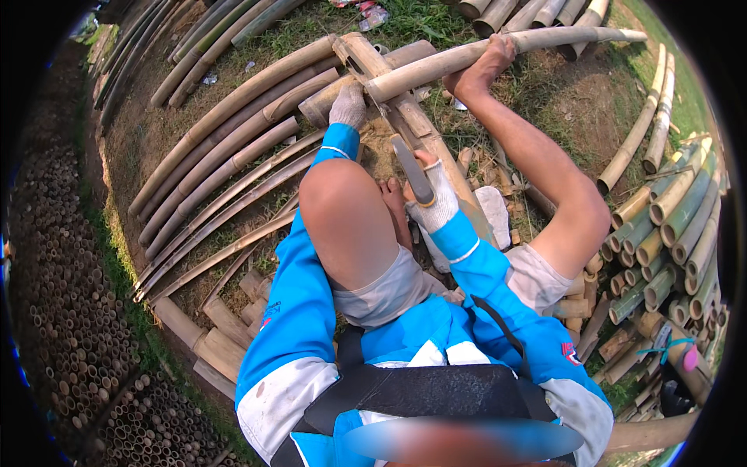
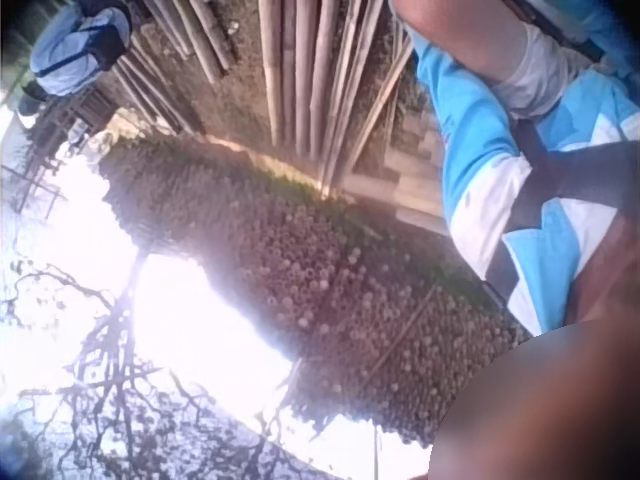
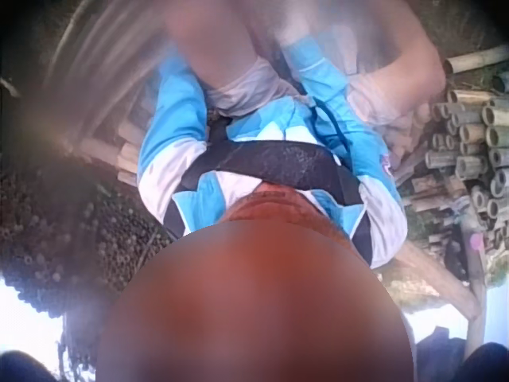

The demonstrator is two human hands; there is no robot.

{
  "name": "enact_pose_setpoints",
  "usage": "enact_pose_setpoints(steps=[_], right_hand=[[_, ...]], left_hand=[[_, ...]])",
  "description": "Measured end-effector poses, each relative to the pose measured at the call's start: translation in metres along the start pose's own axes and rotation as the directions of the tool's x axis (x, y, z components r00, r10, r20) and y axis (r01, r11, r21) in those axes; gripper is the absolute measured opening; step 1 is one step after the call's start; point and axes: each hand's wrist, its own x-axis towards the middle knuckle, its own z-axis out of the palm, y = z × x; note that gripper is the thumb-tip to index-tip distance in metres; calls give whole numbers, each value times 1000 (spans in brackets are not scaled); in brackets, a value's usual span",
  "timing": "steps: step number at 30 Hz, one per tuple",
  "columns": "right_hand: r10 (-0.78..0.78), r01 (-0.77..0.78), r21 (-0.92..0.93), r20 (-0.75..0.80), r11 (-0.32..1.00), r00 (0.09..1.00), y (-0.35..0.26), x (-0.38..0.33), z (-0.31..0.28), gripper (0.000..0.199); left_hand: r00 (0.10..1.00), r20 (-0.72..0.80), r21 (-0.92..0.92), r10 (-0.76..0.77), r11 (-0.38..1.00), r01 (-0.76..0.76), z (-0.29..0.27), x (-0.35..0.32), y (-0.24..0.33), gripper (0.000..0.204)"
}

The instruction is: The person sits on the ground and uses a hand saw to cut long bamboo poles into shorter sections. They hold the bamboo with their hands and feet, saw through it, and place the cut pieces aside.

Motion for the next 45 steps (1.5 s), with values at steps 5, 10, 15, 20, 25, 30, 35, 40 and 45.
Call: enact_pose_setpoints(steps=[5, 10, 15, 20, 25, 30, 35, 40, 45], right_hand=[[67, -67, -3, 106, 998, 992, -41, -153, -87, 55], [-42, 42, -51, 9, 998, 999, -26, -17, -32, 60], [-65, 49, 286, 48, 957, 997, 12, 99, 32, 56], [55, -56, 31, 35, 998, 998, -11, -52, -26, 63], [115, -115, -110, -7, 987, 993, -49, -158, -80, 55], [14, -13, -40, 21, 999, 1000, -18, 16, -9, 64], [71, -76, 89, 55, 993, 996, 15, 91, 46, 67], [174, -174, 47, 13, 984, 985, -6, -75, -34, 66], [14, -26, -145, -81, 989, 997, -48, -141, -81, 56]], left_hand=[[995, -101, -184, -23, 983, 4, 13, -5, -2, 30], [985, 105, -440, -134, 882, 167, 27, 6, -18, 26], [983, 83, -453, -162, 873, 182, 24, 13, -14, 40], [970, 117, -498, -212, 833, 242, 7, 6, -1, 39], [943, 211, -590, -257, 736, 333, -14, 11, 25, 38], [823, 468, -684, -323, 457, 568, -12, 6, 25, 38], [987, 14, -544, -159, 827, 141, 27, 6, -2, 33], [982, 56, -581, -182, 794, 180, 34, 8, -5, 36], [975, 88, -595, -204, 775, 216, 22, 11, 9, 36]])
